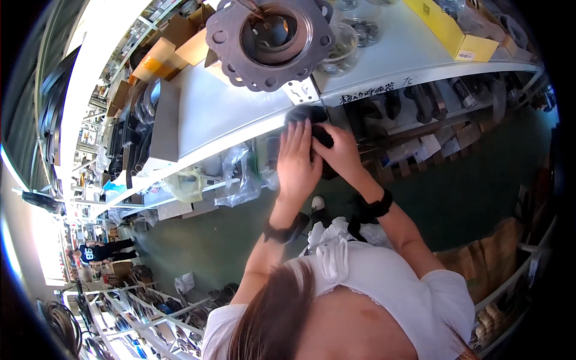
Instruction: The person wipes a metal mechanical component, a black plastic part, and a metal shelf with a cloth.
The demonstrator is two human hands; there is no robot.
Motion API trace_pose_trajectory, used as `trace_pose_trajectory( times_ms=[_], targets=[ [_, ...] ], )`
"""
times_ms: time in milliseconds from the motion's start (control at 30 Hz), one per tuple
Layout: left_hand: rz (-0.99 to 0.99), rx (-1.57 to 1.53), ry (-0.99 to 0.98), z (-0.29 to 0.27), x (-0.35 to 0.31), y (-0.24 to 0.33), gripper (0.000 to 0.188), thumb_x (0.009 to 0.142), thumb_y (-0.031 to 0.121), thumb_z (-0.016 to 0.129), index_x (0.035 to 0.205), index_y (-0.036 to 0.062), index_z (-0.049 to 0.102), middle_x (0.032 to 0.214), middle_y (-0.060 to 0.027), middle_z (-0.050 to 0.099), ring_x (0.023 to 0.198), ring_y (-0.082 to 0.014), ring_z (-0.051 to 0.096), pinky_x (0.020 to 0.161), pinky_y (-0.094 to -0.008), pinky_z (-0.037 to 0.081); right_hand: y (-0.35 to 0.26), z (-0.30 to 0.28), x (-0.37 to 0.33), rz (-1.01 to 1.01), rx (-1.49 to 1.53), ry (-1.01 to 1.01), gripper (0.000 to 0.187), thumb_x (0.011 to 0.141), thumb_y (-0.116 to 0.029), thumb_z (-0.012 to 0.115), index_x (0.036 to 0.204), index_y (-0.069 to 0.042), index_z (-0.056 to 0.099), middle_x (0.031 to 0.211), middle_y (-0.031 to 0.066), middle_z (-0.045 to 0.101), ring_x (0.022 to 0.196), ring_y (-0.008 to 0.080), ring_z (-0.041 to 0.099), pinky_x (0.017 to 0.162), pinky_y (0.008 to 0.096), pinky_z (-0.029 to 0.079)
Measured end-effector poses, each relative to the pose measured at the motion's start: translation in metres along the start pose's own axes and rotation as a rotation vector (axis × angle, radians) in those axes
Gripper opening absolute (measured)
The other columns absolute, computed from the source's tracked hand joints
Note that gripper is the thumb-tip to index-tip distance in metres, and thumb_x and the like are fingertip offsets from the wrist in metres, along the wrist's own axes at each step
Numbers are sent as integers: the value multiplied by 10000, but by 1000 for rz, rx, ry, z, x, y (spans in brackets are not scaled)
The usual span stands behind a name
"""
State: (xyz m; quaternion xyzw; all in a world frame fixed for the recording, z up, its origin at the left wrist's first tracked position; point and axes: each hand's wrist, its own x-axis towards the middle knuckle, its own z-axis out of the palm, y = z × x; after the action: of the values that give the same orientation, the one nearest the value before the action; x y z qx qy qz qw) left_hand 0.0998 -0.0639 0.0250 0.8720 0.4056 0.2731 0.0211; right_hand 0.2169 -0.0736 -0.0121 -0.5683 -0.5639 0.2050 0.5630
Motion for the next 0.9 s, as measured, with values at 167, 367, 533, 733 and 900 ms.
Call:
trace_pose_trajectory(
  times_ms=[167, 367, 533, 733, 900],
  targets=[
    [-149, -147, -170, 33, -27, -10, 545, 703, 71, 503, 1228, -13, 381, 1216, -198, 428, 1160, -373, 364, 976, -441, 282, 32, 9, -28, 170, -174, -140, 404, 712, -315, 622, 990, -25, 579, 879, 183, 599, 811, 319, 579, 682, 351, 467],
    [-94, -71, 66, -9, -23, -13, 563, 694, 26, 515, 1239, -3, 375, 1215, -240, 412, 1163, -401, 352, 987, -443, 271, 2, 8, -19, -11, 26, -45, 323, 720, -213, 621, 986, -36, 580, 894, 160, 603, 780, 290, 596, 668, 332, 472],
    [-51, -64, 30, -3, -15, -30, 540, 694, 12, 462, 1228, -7, 386, 1212, -234, 420, 1161, -382, 363, 979, -444, 285, -5, 29, -11, 50, 42, -132, 336, 708, -171, 623, 1000, -15, 565, 873, 174, 601, 777, 302, 592, 686, 320, 464],
    [-170, -187, -55, 26, -39, -37, 561, 692, 24, 475, 1241, -11, 363, 1214, -221, 425, 1154, -380, 373, 974, -446, 293, 22, 24, -31, 100, -112, -200, 359, 701, -240, 631, 998, -45, 578, 886, 177, 601, 810, 312, 583, 689, 351, 465],
    [-91, -109, 7, -5, -27, -30, 564, 699, 42, 479, 1246, -12, 358, 1217, -228, 419, 1147, -385, 377, 979, -450, 281, -4, 24, -20, -4, -9, -123, 325, 711, -193, 619, 996, -44, 575, 909, 168, 599, 825, 308, 581, 705, 340, 462]
  ],
)
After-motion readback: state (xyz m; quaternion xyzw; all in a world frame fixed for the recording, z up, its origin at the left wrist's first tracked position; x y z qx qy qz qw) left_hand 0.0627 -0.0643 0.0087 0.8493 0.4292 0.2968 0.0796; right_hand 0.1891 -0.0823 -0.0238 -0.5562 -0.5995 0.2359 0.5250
